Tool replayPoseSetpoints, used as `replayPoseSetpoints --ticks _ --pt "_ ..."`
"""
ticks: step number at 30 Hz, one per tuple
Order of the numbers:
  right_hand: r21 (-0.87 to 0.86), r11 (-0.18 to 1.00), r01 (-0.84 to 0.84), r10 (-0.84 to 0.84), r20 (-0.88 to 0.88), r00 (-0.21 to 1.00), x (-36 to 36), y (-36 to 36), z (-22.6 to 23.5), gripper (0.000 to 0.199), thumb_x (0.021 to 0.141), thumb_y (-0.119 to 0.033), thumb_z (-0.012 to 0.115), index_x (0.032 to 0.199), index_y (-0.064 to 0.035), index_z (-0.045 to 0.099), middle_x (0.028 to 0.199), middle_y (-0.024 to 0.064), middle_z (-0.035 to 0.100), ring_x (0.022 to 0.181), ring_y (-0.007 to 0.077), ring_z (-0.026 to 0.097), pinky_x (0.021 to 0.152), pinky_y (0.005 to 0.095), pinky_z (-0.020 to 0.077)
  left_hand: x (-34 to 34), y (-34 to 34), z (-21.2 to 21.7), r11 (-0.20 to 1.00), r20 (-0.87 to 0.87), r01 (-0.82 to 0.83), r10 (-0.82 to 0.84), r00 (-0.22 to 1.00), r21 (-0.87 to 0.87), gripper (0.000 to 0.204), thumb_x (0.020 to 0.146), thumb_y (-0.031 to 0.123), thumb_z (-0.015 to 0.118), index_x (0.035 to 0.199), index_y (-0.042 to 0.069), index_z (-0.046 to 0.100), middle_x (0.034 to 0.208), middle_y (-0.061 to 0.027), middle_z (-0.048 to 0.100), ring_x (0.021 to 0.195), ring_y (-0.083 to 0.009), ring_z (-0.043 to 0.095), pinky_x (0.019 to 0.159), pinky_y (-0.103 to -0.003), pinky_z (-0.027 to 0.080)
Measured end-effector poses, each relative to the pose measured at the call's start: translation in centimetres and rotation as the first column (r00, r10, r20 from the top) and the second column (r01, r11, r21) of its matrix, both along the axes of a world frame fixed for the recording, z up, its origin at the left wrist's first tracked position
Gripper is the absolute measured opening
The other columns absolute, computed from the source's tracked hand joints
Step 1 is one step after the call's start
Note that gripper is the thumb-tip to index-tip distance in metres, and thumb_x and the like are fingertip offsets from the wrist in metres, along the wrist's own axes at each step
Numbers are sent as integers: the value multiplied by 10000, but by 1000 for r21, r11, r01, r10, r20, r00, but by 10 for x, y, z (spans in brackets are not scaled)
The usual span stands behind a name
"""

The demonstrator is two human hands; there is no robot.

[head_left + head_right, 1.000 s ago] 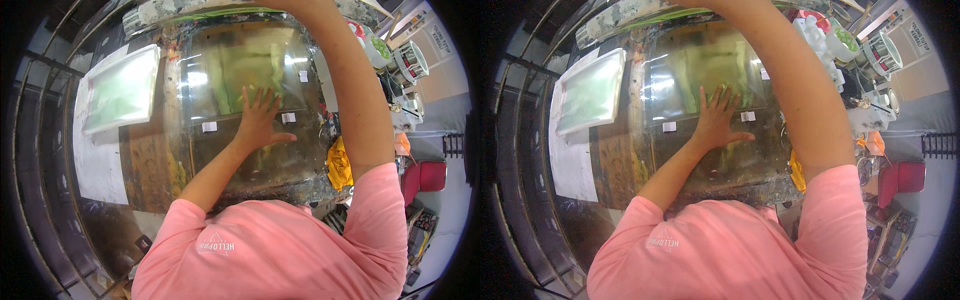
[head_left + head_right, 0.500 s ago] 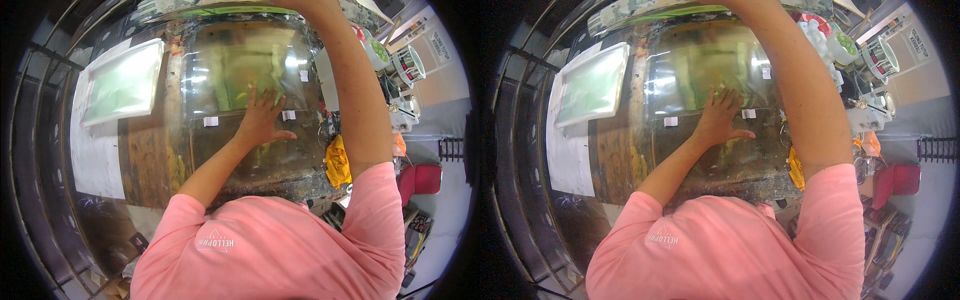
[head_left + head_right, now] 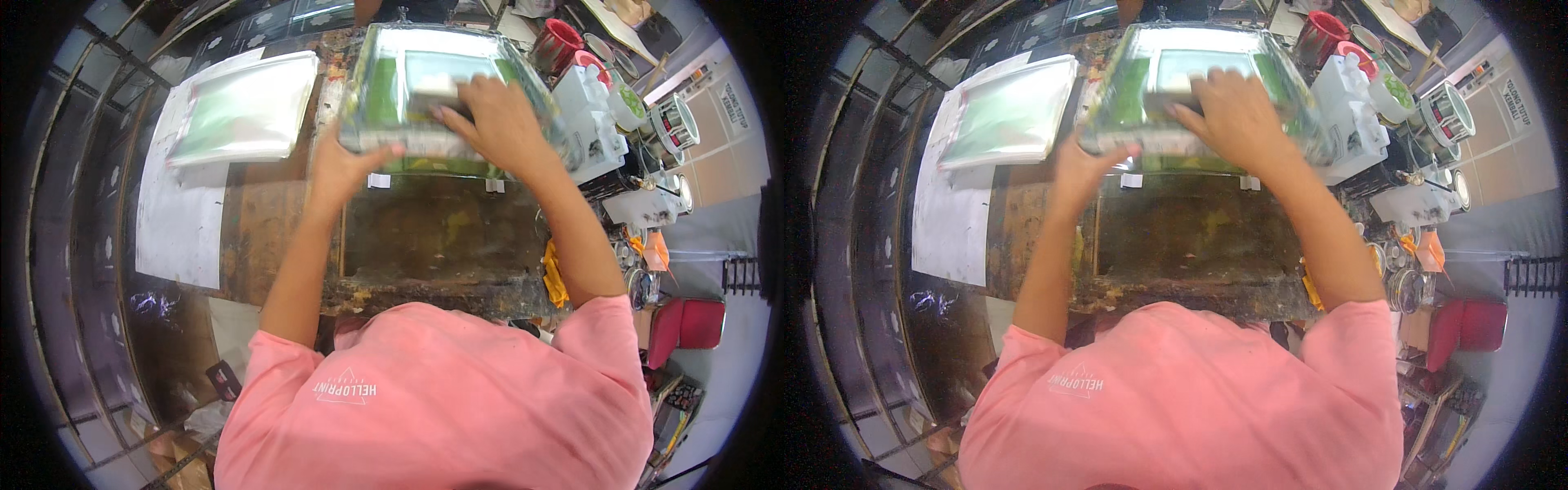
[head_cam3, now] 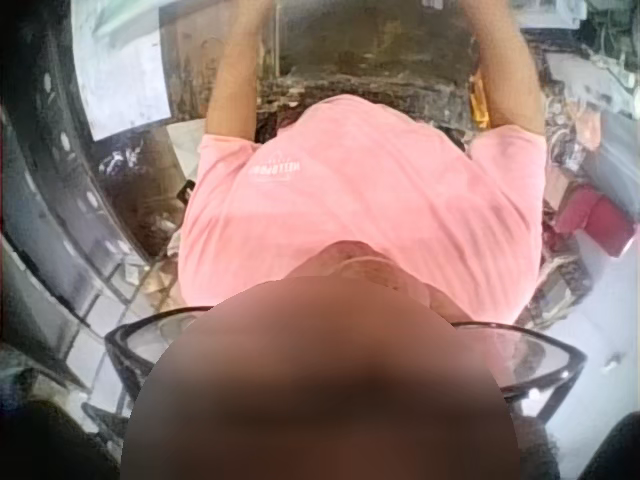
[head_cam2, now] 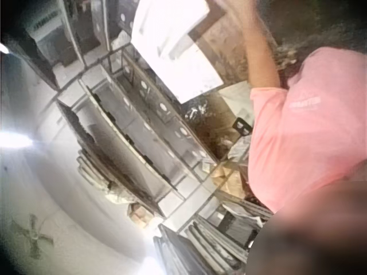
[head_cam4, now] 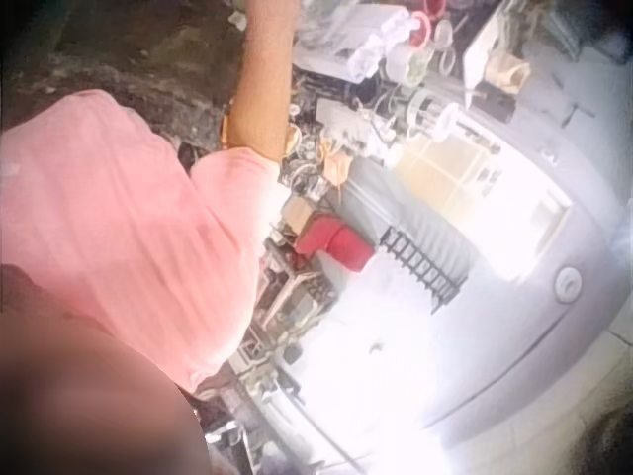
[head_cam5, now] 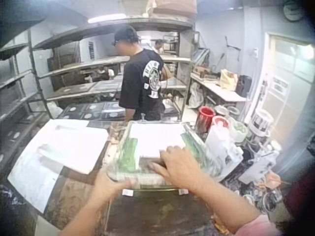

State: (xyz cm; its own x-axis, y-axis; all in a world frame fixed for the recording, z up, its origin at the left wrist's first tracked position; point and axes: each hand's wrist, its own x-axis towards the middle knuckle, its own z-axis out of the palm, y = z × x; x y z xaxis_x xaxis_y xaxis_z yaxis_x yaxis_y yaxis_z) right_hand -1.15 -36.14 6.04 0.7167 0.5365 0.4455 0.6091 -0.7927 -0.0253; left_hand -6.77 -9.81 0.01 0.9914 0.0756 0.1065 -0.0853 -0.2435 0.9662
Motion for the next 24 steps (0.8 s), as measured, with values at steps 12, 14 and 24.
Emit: replayPoseSetpoints --ticks 12,14,24 --pt "4 1000 23 -21 -270 963 -42 -2 -121 363 915 -435 771 1087 -117 737 1004 85 704 905 304 696 735 454 577 -32 2 -109 633 80 -170 168 983 756 1154 488 733 944 1405 83 681 1211 -89 612 1223 -276 524 1103 -481 285" --pt "10 1000 18 -15 -237 971 -22 -1 -128 363 913 -431 773 1092 -119 732 1003 77 694 907 296 692 731 451 581 -31 3 -110 630 87 -156 139 986 761 1222 501 763 922 1477 88 634 1168 -85 596 1172 -276 524 1068 -482 302" --pt "-93 996 8 -30 -241 970 189 4 -116 526 991 -616 622 1125 -125 756 1019 106 742 964 346 718 777 501 575 -31 5 -104 686 203 -239 135 970 687 1173 484 672 966 1454 87 659 1101 -81 597 1097 -282 534 1034 -474 344"
